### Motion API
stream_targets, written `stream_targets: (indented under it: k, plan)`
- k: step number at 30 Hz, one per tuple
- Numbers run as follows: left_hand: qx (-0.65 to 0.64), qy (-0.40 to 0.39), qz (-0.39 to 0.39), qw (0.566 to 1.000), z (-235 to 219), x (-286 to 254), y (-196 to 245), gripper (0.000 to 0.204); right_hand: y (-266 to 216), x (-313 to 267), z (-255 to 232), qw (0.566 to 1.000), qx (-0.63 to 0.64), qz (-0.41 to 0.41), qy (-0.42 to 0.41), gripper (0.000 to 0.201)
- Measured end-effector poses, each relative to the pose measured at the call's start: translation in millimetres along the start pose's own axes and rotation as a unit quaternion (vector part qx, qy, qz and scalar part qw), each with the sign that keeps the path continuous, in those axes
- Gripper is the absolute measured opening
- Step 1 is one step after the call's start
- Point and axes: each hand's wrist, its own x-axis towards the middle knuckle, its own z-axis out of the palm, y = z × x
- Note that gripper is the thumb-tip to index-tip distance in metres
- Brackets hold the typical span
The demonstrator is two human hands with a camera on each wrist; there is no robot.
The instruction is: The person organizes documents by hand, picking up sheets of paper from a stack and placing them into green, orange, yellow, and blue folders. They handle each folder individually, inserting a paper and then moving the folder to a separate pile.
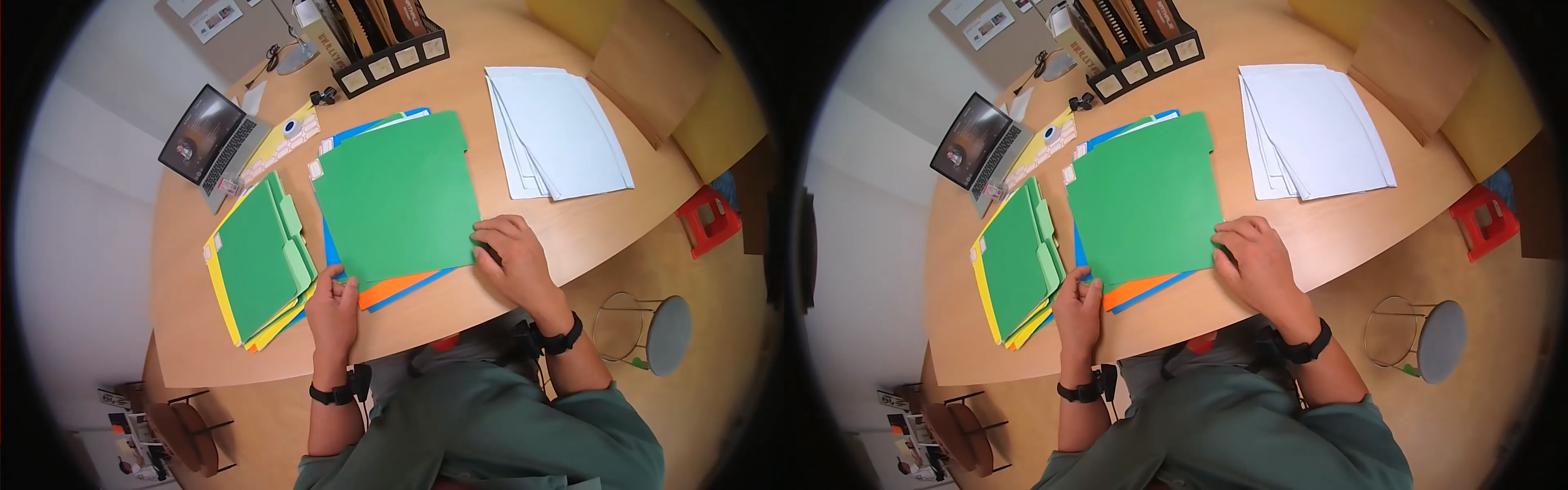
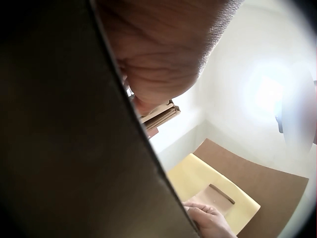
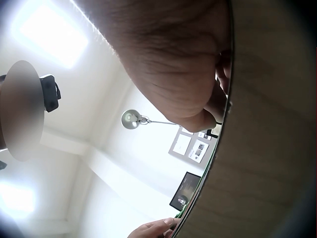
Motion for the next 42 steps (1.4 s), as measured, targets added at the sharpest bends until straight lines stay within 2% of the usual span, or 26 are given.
stream_targets:
  k: [3,7,10,13,15,19,21,22,23,24,27,29,32,33,35,36,37,39,42]
  plan:
    - [0.046,-0.013,0.015,0.999,-1,-2,12,0.039,0,-1,-1,1.0,0.003,0.001,-0.001,0.021]
    - [0.042,-0.028,0.003,0.999,-3,0,25,0.042,3,-3,-2,1.0,0.005,0.003,0.002,0.023]
    - [0.073,-0.062,0.005,0.995,-6,3,29,0.046,3,-4,-1,1.0,0.005,-0.002,0.003,0.024]
    - [0.024,-0.099,-0.009,0.995,-10,11,22,0.05,5,-4,-1,1.0,0.002,-0.004,0.011,0.024]
    - [-0.143,-0.114,-0.103,0.978,-12,14,17,0.053,7,-6,0,1.0,0.004,-0.001,0.011,0.024]
    - [-0.107,-0.121,-0.102,0.982,-15,17,23,0.058,7,-6,1,1.0,0.007,-0.001,0.016,0.024]
    - [-0.158,-0.123,-0.157,0.967,-19,19,25,0.057,8,-6,1,1.0,0.0,-0.002,0.016,0.025]
    - [-0.155,-0.123,-0.155,0.968,-18,18,24,0.057,7,-6,1,1.0,0.002,-0.001,0.019,0.025]
    - [-0.033,-0.107,-0.083,0.99,-14,15,23,0.057,7,-6,-1,1.0,0.0,-0.001,0.017,0.025]
    - [0.09,-0.088,-0.01,0.992,-10,12,26,0.058,6,-6,-1,1.0,-0.002,-0.001,0.014,0.026]
    - [0.174,-0.076,0.027,0.981,1,5,39,0.059,7,-7,-2,1.0,0.009,0.003,0.0,0.028]
    - [0.144,-0.073,0.012,0.987,2,9,35,0.057,8,-8,0,1.0,0.007,0.003,0.011,0.028]
    - [-0.075,-0.12,-0.132,0.981,-8,23,29,0.053,9,-9,0,1.0,0.001,-0.001,0.017,0.03]
    - [-0.076,-0.121,-0.133,0.981,-12,26,27,0.053,9,-8,0,1.0,0.0,-0.003,0.016,0.031]
    - [-0.268,-0.169,-0.2,0.927,-21,32,23,0.048,10,-9,-1,1.0,0.002,-0.004,0.014,0.031]
    - [-0.311,-0.188,-0.202,0.909,-24,32,21,0.042,10,-8,-1,1.0,0.004,-0.005,0.014,0.032]
    - [-0.309,-0.191,-0.202,0.909,-26,30,21,0.042,10,-8,-2,1.0,0.004,-0.001,0.016,0.032]
    - [-0.443,-0.226,-0.219,0.839,-29,24,21,0.04,10,-9,-3,1.0,0.017,-0.001,0.003,0.033]
    - [-0.488,-0.21,-0.207,0.822,-24,22,13,0.039,10,-8,-3,1.0,0.019,0.0,0.009,0.034]
